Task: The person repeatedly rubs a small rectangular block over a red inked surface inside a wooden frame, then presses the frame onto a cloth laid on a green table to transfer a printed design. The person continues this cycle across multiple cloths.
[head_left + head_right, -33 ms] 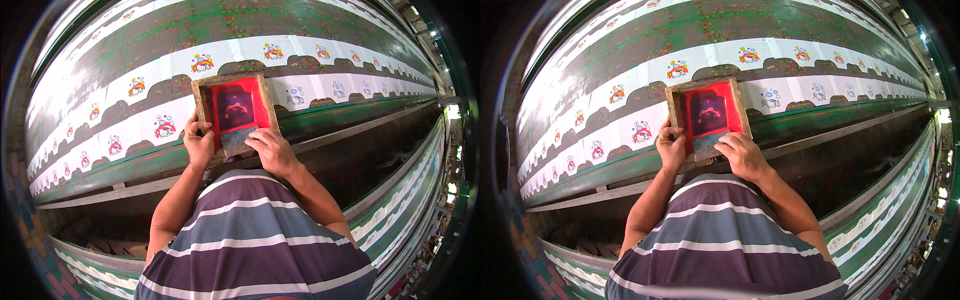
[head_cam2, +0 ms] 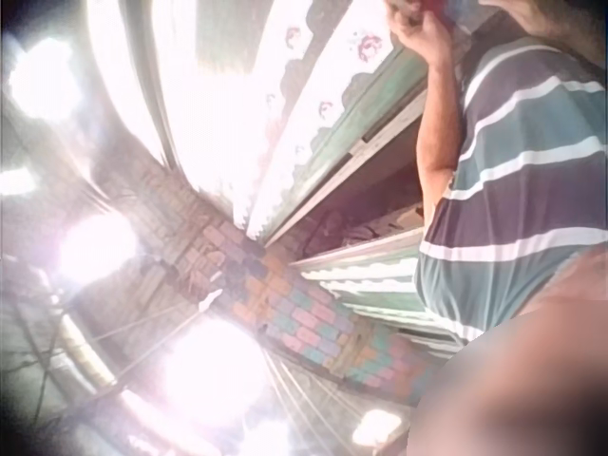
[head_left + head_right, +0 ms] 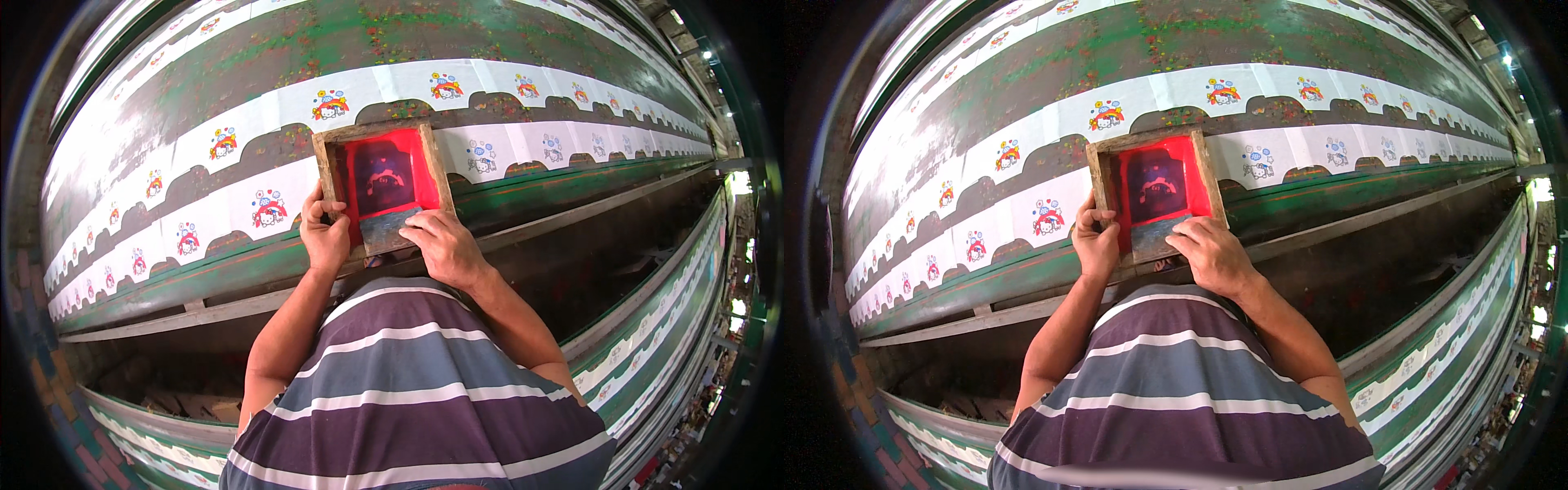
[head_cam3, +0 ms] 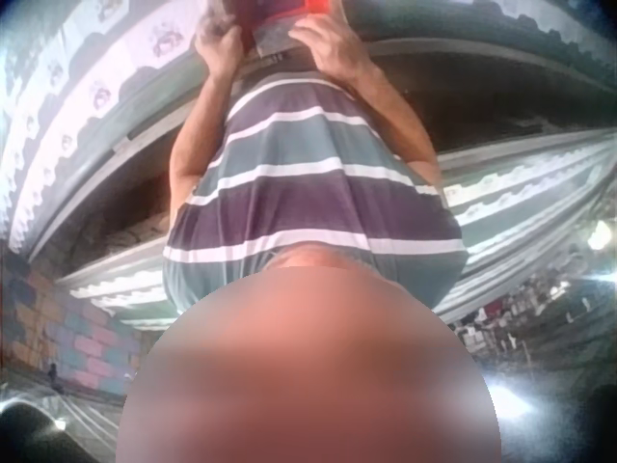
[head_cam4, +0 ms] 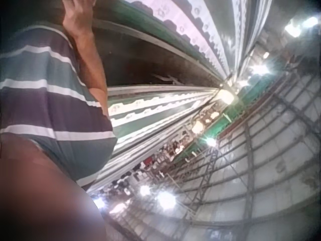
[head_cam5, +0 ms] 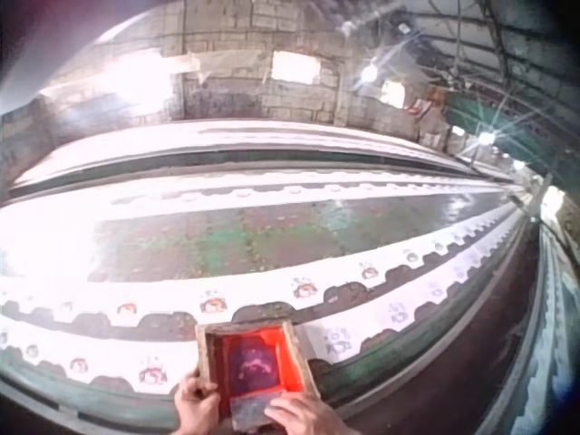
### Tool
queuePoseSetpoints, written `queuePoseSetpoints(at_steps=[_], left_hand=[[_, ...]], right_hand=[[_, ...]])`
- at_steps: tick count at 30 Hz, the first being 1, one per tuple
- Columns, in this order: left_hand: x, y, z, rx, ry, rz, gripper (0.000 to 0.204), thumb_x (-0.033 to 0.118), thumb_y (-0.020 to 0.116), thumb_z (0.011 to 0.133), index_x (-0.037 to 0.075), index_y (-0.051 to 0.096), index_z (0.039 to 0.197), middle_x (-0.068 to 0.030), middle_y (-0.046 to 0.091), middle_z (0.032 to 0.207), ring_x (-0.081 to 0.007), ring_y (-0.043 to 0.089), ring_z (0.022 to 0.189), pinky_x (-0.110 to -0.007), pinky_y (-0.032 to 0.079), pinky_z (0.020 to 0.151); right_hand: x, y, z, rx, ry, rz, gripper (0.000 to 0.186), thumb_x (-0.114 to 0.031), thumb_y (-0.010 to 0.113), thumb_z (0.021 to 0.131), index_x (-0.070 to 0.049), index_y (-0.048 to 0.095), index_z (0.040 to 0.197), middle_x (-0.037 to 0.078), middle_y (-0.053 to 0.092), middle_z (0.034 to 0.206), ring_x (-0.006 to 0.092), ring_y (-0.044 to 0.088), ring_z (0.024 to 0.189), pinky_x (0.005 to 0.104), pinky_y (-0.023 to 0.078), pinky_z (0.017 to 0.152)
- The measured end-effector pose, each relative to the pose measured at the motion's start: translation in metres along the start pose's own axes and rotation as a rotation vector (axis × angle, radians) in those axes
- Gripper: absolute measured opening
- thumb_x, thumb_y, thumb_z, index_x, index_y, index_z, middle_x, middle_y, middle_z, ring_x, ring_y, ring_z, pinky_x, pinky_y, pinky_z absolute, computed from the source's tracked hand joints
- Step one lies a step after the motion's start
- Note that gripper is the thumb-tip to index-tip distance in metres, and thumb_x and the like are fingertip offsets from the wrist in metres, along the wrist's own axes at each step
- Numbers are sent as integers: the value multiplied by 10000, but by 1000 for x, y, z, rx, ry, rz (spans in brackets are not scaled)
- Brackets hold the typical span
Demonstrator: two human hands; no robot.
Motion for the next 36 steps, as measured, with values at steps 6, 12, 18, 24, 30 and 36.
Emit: queuePoseSetpoints(at_steps=[6, 12, 18, 24, 30, 36], left_hand=[[0, 3, 7, -3, 3, -22, 238, -140, 701, 837, 53, 767, 960, -199, 613, 1718, -299, 588, 1588, -418, 482, 1264], [1, 3, 3, 10, -9, 25, 236, -126, 700, 826, 67, 766, 945, -202, 623, 1702, -324, 589, 1577, -430, 477, 1271], [0, 3, 3, 22, -13, 41, 234, -115, 698, 798, 73, 764, 921, -211, 637, 1678, -370, 580, 1575, -458, 460, 1296], [-3, 4, 2, 19, -19, 13, 236, -122, 693, 799, 63, 761, 927, -216, 640, 1673, -382, 587, 1564, -460, 465, 1287], [0, 5, 2, 3, 26, 73, 263, -171, 679, 818, 62, 742, 923, -189, 613, 1702, -315, 585, 1566, -432, 469, 1276], [-1, 6, 2, 17, 34, 31, 226, -121, 705, 800, 74, 746, 907, -225, 636, 1666, -394, 590, 1546, -484, 465, 1281]], right_hand=[[5, 4, 26, -55, -82, -21, 299, -78, 715, 970, -48, 815, 1251, 106, 769, 1217, 329, 729, 1167, 500, 588, 1058], [10, 6, 36, -203, -84, -1, 275, -106, 677, 982, -43, 814, 1213, 126, 770, 1159, 353, 736, 1120, 497, 596, 1041], [51, 2, 86, -348, -60, 110, 280, 34, 707, 953, 0, 795, 1217, 180, 770, 1116, 405, 745, 1125, 509, 601, 1023], [97, 12, 143, -195, -56, 19, 336, 56, 681, 954, -8, 787, 1266, 196, 768, 1180, 422, 729, 1177, 531, 588, 1079], [103, 16, 148, -78, -48, 0, 378, 71, 633, 952, -31, 782, 1285, 174, 765, 1202, 414, 719, 1183, 526, 577, 1107], [60, 25, 90, -74, -51, -53, 380, 44, 660, 929, -70, 796, 1265, 121, 754, 1236, 379, 712, 1168, 514, 580, 1090]])
Point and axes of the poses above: each hand's wrist, its own z-axis towards the middle knuckle, its own y-axis out of the palm, x = y × z, the point moved 10 cm from there along z, towards the middle knuckle
